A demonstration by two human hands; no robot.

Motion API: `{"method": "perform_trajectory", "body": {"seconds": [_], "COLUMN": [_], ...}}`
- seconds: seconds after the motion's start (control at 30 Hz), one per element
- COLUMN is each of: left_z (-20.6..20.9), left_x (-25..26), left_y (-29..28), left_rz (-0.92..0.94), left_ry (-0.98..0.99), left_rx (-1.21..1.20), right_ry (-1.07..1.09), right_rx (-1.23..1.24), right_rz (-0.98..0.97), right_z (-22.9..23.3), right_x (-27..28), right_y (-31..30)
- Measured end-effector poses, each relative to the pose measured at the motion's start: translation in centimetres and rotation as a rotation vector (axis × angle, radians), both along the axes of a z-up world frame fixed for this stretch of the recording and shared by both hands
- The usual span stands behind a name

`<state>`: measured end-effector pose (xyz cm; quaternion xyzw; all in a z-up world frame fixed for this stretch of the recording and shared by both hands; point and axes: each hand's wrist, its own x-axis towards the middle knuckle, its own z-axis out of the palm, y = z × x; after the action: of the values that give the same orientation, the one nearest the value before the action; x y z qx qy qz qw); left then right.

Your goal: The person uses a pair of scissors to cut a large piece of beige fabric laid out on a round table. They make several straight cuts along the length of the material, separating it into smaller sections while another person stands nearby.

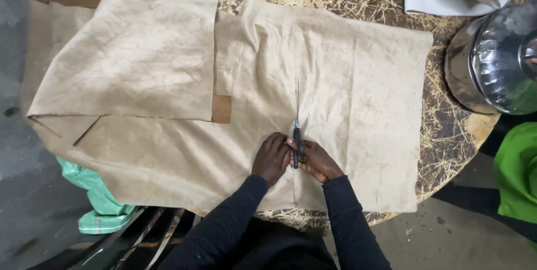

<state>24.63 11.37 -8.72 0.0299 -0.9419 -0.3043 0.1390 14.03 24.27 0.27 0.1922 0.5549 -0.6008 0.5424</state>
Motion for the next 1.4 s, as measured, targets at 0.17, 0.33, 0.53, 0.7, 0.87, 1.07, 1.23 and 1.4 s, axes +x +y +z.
{"method": "perform_trajectory", "body": {"seconds": [0.17, 0.33, 0.53, 0.7, 0.87, 1.07, 1.23, 1.4], "left_z": [-2.0, 0.8, 3.2, 1.3, 0.0, -0.5, -0.6, 0.2], "left_x": [-0.8, -1.6, -1.3, -1.4, -1.9, -1.6, -2.0, -1.9], "left_y": [-1.7, -3.5, -5.4, -6.0, -6.8, -6.6, -6.6, -6.7], "left_rz": [-0.298, -0.492, -0.622, -0.689, -0.748, -0.759, -0.741, -0.742], "left_ry": [-0.074, -0.008, 0.087, 0.147, 0.108, 0.075, 0.082, 0.073], "left_rx": [-0.172, -0.291, -0.247, -0.216, -0.287, -0.314, -0.337, -0.315], "right_ry": [0.072, 0.169, 0.108, 0.054, 0.037, 0.038, 0.07, 0.115], "right_rx": [0.086, 0.092, 0.091, 0.06, 0.024, -0.012, -0.004, 0.018], "right_rz": [0.055, 0.105, 0.078, 0.054, 0.063, 0.017, -0.079, -0.015], "right_z": [-0.8, 2.8, 4.3, 1.7, 1.7, -1.7, -3.3, -3.0], "right_x": [0.2, -0.2, -0.4, -0.2, 0.7, 2.2, 2.2, 2.1], "right_y": [0.6, 0.8, 0.2, 0.6, 0.9, 1.8, 1.5, 0.7]}}
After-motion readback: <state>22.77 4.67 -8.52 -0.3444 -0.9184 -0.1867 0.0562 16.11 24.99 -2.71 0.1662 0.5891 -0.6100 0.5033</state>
